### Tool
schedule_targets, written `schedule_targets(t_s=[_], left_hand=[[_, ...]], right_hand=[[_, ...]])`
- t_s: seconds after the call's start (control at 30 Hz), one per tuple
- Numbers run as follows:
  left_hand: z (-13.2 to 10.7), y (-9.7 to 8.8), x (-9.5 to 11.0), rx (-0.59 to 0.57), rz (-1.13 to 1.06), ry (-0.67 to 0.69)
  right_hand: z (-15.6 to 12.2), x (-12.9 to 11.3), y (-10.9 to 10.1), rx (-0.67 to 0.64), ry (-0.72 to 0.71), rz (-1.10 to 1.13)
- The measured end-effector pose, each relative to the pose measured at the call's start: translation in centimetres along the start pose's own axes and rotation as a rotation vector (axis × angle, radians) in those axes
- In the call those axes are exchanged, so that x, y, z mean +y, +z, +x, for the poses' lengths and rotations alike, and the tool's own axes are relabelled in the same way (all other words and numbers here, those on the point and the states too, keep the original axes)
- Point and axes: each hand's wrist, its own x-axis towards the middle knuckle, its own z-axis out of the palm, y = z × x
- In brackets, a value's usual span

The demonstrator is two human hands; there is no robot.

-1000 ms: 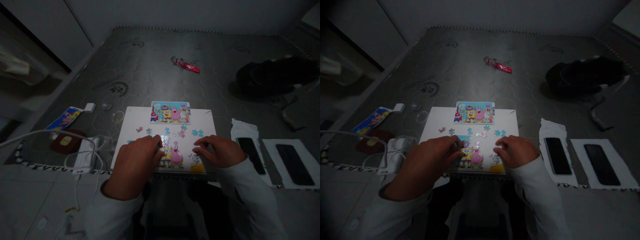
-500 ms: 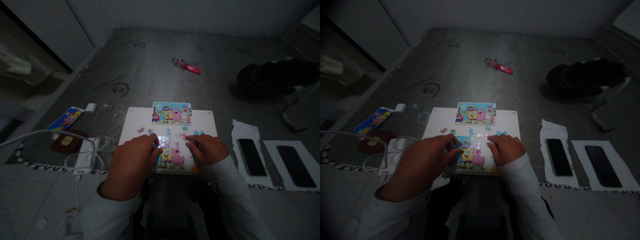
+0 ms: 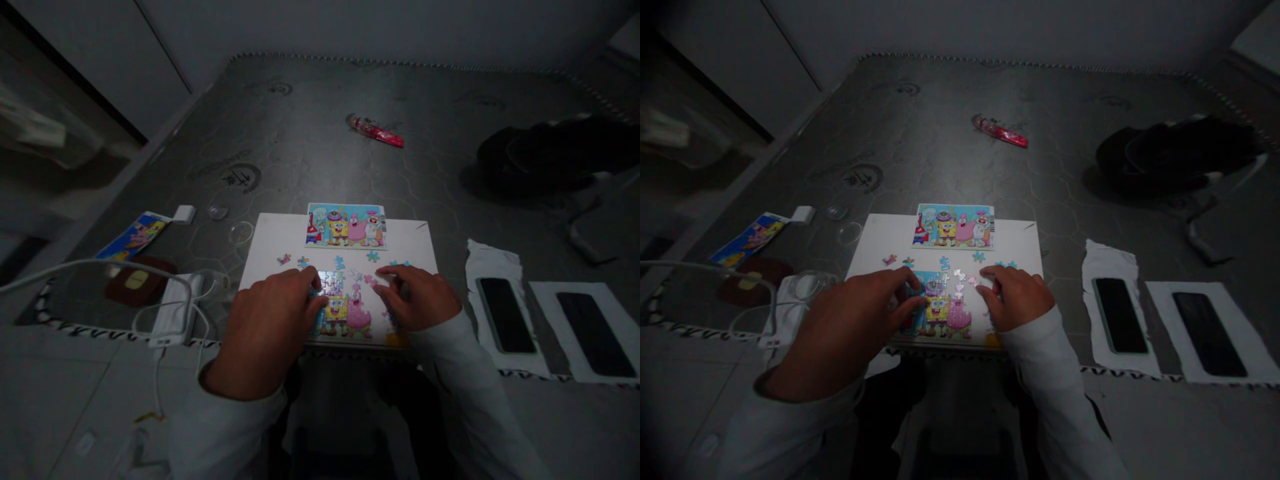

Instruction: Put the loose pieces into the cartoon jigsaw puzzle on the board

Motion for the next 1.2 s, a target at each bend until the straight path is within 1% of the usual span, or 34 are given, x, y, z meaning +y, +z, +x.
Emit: schedule_targets(t_s=[0.13,0.23,0.37,0.57,0.67,0.77,0.83,0.97,1.03,1.1,1.2], left_hand=[[0.0,-0.1,0.2,-0.013,0.008,-0.003],[0.0,-0.1,0.1,-0.012,-0.004,0.008],[0.1,0.0,0.1,-0.011,-0.005,0.009],[0.0,0.1,0.1,-0.003,-0.005,0.022],[0.0,0.2,0.2,0.004,-0.004,0.026],[0.0,0.2,0.4,0.017,0.021,0.025],[0.0,0.2,0.5,0.029,0.035,0.032],[-0.1,0.2,0.6,0.035,0.024,0.056],[-0.1,0.2,0.6,0.041,0.031,0.062],[0.0,0.1,0.8,0.039,0.049,0.062],[0.0,0.1,1.2,0.024,0.058,0.064]], right_hand=[[0.2,0.5,0.2,-0.054,-0.034,0.056],[0.2,0.6,0.1,-0.065,0.011,0.065],[0.1,0.2,-0.3,-0.026,0.095,0.043],[0.0,-0.2,-0.3,0.008,0.019,0.049],[-0.1,-0.5,-0.4,0.022,0.056,0.068],[-0.2,-0.7,-0.5,-0.005,0.080,0.151],[-0.1,-0.6,-0.7,-0.013,0.027,0.199],[-0.1,-0.7,-1.0,0.049,-0.130,0.226],[-0.1,-0.8,-1.1,0.060,-0.165,0.253],[-0.2,-0.8,-1.1,0.049,-0.168,0.281],[-0.2,-0.7,-0.9,0.002,-0.091,0.357]])
